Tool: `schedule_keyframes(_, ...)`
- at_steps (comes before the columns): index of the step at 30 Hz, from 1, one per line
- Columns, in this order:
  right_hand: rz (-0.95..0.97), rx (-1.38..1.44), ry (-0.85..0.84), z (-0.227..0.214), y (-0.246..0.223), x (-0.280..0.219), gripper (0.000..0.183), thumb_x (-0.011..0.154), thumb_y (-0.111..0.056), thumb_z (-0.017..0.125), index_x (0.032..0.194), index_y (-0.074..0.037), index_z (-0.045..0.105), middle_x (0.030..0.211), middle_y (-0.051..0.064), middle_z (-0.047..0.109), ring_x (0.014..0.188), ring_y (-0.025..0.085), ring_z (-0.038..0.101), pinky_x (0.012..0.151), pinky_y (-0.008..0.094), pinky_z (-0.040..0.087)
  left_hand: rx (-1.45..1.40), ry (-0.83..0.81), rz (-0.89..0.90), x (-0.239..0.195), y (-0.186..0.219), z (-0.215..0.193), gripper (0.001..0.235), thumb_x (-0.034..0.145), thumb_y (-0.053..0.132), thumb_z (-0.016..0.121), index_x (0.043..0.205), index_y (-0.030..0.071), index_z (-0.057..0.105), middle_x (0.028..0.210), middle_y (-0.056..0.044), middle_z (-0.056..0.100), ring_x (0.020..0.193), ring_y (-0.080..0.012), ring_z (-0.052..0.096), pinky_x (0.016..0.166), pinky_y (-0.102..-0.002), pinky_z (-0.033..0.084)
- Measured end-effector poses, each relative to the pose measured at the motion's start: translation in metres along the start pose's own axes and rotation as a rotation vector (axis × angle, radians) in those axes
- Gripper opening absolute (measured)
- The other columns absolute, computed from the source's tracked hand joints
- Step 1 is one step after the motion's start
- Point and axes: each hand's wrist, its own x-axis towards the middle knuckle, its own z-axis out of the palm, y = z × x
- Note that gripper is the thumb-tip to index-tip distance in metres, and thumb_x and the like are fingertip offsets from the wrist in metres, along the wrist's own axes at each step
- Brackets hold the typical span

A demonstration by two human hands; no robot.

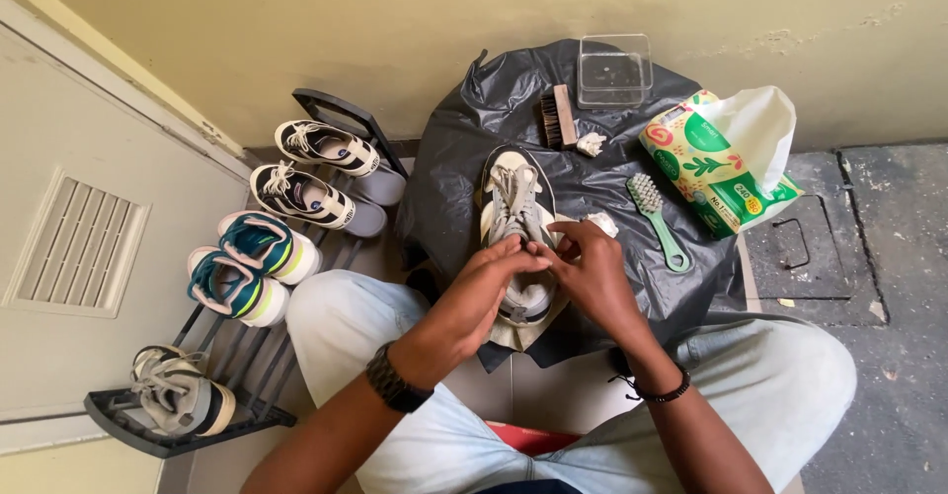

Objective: The person cleans a single sneaker using a cloth and a green brush. They wipe the upper and sole, then scrub the sole and sides with the brush, turning the shoe to access different areas.

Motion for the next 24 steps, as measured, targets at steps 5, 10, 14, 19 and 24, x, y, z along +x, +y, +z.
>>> schedule_keyframes(5, -0.004, 0.036, -0.031, -0.003, -0.001, -0.003, 0.033, 0.089, -0.024, 0.078, 0.116, -0.006, 0.076, 0.082, 0.011, 0.067, 0.078, 0.027, 0.073, 0.074, 0.040, 0.058, -0.103, 0.133, 0.013, 0.061, -0.040, -0.009, 0.044, 0.081, 0.020, 0.081, 0.113, -0.001, 0.060, 0.118, -0.007, 0.036, 0.122, -0.0217, 0.033, 0.113, -0.036, 0.023)
schedule_keyframes(10, -0.053, 0.077, -0.071, -0.009, -0.003, -0.005, 0.031, 0.093, -0.015, 0.072, 0.121, -0.004, 0.075, 0.086, 0.017, 0.067, 0.083, 0.036, 0.072, 0.077, 0.045, 0.057, -0.063, 0.224, 0.063, 0.063, -0.044, 0.006, 0.032, 0.088, 0.023, 0.076, 0.102, 0.000, 0.059, 0.116, -0.009, 0.034, 0.118, -0.0248, 0.033, 0.103, -0.050, 0.031)
schedule_keyframes(14, -0.033, 0.077, -0.045, -0.033, -0.001, -0.004, 0.026, 0.089, -0.014, 0.073, 0.114, -0.007, 0.079, 0.089, 0.019, 0.071, 0.086, 0.036, 0.071, 0.077, 0.045, 0.057, -0.016, 0.346, 0.084, 0.031, -0.017, 0.022, 0.039, 0.090, 0.017, 0.070, 0.120, -0.001, 0.053, 0.103, -0.003, 0.046, 0.098, -0.0143, 0.045, 0.087, -0.037, 0.043)
schedule_keyframes(19, 0.013, -0.345, 0.155, -0.076, 0.047, 0.008, 0.022, 0.097, -0.023, 0.067, 0.105, -0.006, 0.079, 0.089, 0.018, 0.072, 0.086, 0.041, 0.071, 0.077, 0.049, 0.055, -0.053, 0.345, 0.106, 0.022, -0.005, -0.004, 0.037, 0.089, 0.018, 0.070, 0.120, 0.002, 0.057, 0.109, -0.004, 0.052, 0.101, -0.0180, 0.053, 0.089, -0.039, 0.048)
schedule_keyframes(24, 0.356, -0.723, 0.129, -0.086, 0.087, 0.022, 0.036, 0.092, -0.036, 0.071, 0.105, -0.002, 0.071, 0.105, 0.018, 0.068, 0.100, 0.047, 0.069, 0.079, 0.063, 0.057, -0.230, 0.235, 0.149, 0.044, 0.006, -0.042, 0.014, 0.077, 0.019, 0.070, 0.079, 0.017, 0.056, 0.081, 0.005, 0.053, 0.079, -0.0169, 0.066, 0.079, -0.032, 0.053)
